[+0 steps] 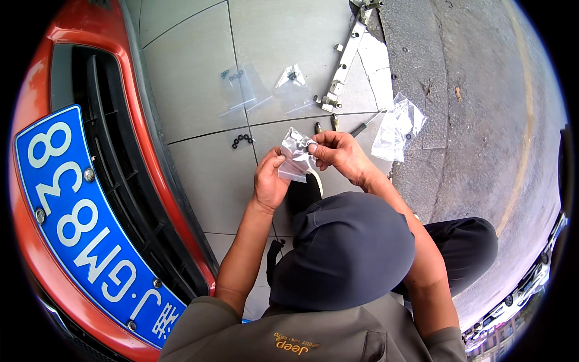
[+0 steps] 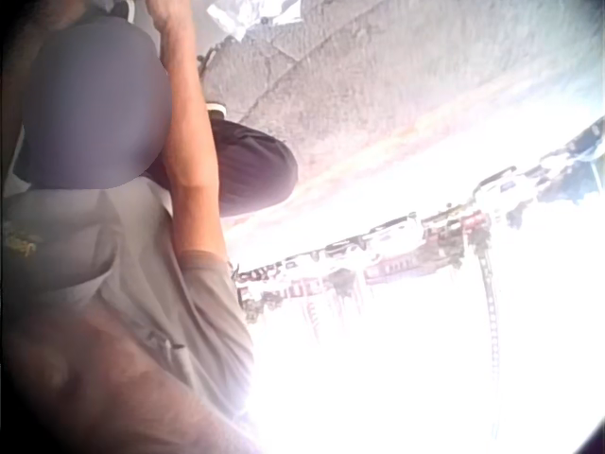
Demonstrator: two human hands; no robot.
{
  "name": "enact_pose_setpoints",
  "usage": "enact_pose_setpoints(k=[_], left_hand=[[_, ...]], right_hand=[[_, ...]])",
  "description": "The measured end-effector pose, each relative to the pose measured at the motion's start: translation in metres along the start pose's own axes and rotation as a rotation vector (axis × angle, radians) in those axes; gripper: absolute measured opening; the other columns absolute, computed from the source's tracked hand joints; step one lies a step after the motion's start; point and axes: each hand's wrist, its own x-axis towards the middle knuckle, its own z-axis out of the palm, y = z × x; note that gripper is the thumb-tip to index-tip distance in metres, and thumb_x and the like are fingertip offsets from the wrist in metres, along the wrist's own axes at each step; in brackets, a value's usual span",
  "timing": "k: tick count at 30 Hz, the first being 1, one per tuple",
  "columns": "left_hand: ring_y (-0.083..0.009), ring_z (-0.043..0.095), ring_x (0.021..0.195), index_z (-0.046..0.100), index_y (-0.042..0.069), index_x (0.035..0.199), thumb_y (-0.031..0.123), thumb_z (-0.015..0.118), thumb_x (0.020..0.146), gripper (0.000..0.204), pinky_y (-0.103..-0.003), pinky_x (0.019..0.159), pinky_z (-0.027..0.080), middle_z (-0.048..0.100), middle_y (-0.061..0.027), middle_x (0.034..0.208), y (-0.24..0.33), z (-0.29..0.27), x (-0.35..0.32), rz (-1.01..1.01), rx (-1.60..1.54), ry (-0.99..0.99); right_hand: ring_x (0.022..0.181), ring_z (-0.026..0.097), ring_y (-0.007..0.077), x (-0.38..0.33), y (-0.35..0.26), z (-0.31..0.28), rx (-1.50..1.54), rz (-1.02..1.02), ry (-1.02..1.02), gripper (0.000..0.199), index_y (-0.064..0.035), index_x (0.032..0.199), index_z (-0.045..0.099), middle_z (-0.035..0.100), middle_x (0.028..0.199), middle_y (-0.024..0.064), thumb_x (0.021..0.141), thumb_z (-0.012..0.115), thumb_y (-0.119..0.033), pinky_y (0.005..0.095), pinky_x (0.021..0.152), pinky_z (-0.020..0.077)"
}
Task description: The person sits on the floor and assembles a fuel rail by inserting fuel injectors and attaching O-rings. They use pliers to secure components and handle small parts from plastic bags.
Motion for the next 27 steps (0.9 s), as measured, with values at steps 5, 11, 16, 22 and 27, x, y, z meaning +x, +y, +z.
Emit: enact_pose_setpoints(k=[5, 11, 16, 22, 27], left_hand=[[-0.0152, 0.066, 0.086, 0.061, -0.001, 0.116, 0.026, 0.059, 0.101, 0.032, -0.030, 0.080, 0.054, 0.068, -0.0076, 0.100, -0.008, 0.003, -0.002, 0.009, 0.225, 0.028], [-0.0093, 0.064, 0.079, 0.068, 0.002, 0.106, 0.022, 0.065, 0.100, 0.020, -0.031, 0.072, 0.058, 0.069, -0.0025, 0.091, -0.032, -0.023, 0.003, -0.045, 0.467, 0.144], [-0.0173, 0.064, 0.091, 0.061, 0.006, 0.111, 0.024, 0.060, 0.102, 0.020, -0.035, 0.078, 0.057, 0.069, -0.0104, 0.109, -0.039, -0.037, 0.003, -0.037, 0.116, 0.298], [-0.0184, 0.064, 0.097, 0.056, 0.011, 0.110, 0.022, 0.058, 0.104, 0.013, -0.040, 0.089, 0.056, 0.066, -0.0133, 0.121, -0.032, -0.028, 0.008, 0.065, -0.022, 0.343], [-0.0190, 0.063, 0.099, 0.052, 0.012, 0.109, 0.023, 0.057, 0.104, 0.013, -0.042, 0.092, 0.055, 0.065, -0.0137, 0.123, -0.026, -0.018, 0.006, 0.098, -0.085, 0.371]], right_hand=[[0.068, 0.057, 0.0107, 0.000, 0.007, -0.005, -0.306, 0.035, 0.025, 0.025, 0.0016, 0.100, 0.069, 0.064, 0.077, 0.0027, 0.091, 0.075, -0.021, 0.0269, 0.063, 0.0472], [0.071, 0.065, 0.0165, 0.006, 0.040, -0.005, -0.479, 0.047, 0.079, 0.033, 0.0045, 0.095, 0.071, 0.069, 0.073, 0.0103, 0.086, 0.078, -0.026, 0.0337, 0.068, 0.0524], [0.076, 0.066, 0.0171, 0.001, 0.047, 0.000, -0.157, 0.280, -0.022, 0.042, 0.0037, 0.112, 0.069, 0.070, 0.095, 0.0106, 0.090, 0.076, -0.031, 0.0310, 0.071, 0.0572], [0.077, 0.066, 0.0144, 0.003, 0.046, 0.003, -0.060, 0.223, -0.064, 0.024, 0.0011, 0.104, 0.070, 0.069, 0.086, 0.0061, 0.095, 0.070, -0.021, 0.0276, 0.068, 0.0548], [0.075, 0.063, 0.0124, 0.003, 0.036, 0.007, 0.119, 0.116, 0.026, 0.016, -0.0006, 0.098, 0.068, 0.067, 0.084, 0.0041, 0.098, 0.065, -0.016, 0.0287, 0.066, 0.0538]])
